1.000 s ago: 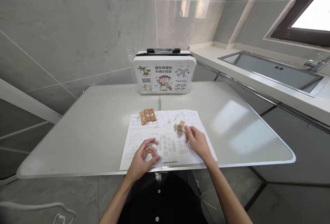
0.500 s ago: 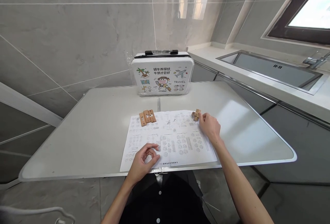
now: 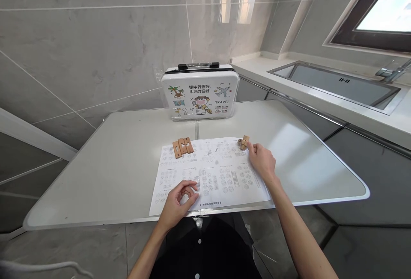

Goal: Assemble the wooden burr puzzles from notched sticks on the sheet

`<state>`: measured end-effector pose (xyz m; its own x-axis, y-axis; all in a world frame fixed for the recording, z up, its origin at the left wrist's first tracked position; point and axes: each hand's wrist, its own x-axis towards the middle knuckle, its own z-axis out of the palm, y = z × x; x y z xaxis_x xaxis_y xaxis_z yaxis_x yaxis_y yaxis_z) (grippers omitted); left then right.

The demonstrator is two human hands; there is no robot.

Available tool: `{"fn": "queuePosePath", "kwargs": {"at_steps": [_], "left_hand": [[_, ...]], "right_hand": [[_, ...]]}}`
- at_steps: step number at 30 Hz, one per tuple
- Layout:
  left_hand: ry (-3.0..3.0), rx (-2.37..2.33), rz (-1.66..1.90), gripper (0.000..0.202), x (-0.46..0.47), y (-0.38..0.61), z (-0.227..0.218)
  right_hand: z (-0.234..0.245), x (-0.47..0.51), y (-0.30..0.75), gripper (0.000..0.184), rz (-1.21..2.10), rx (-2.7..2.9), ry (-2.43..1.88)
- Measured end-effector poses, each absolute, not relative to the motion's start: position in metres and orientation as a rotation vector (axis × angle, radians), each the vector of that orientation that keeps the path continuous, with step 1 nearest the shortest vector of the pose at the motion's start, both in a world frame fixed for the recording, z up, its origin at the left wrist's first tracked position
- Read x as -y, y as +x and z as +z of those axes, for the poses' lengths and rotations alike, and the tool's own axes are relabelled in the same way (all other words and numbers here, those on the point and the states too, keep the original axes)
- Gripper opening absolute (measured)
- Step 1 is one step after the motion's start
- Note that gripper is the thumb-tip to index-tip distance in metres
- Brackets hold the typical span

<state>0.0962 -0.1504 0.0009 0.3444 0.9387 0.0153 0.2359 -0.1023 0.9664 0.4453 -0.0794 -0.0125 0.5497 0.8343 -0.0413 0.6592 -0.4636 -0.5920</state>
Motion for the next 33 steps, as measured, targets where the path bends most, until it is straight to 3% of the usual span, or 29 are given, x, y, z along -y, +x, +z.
{"fn": "queuePosePath", "kwargs": {"at_steps": [12,20,28,33], "left_hand": [[1.577,-1.117,0.808,0.024,0.150,0.097,0.003],[1.995,-1.373,0.898,0.023,0.088,0.096,0.003],[2.239,-1.484,0.895,0.085,-0.008,0.086,-0.009],[2.319,-1.445,0.777,0.093,-0.034,0.082,-0.016]], "right_hand": [[-0.033,0.173,0.399,0.048,0.782,1.248,-1.691],[-0.038,0.173,0.395,0.044,0.738,1.193,-1.667],[-0.040,0.171,0.392,0.045,0.731,1.218,-1.672],[-0.036,0.169,0.391,0.045,0.727,1.227,-1.677]]}}
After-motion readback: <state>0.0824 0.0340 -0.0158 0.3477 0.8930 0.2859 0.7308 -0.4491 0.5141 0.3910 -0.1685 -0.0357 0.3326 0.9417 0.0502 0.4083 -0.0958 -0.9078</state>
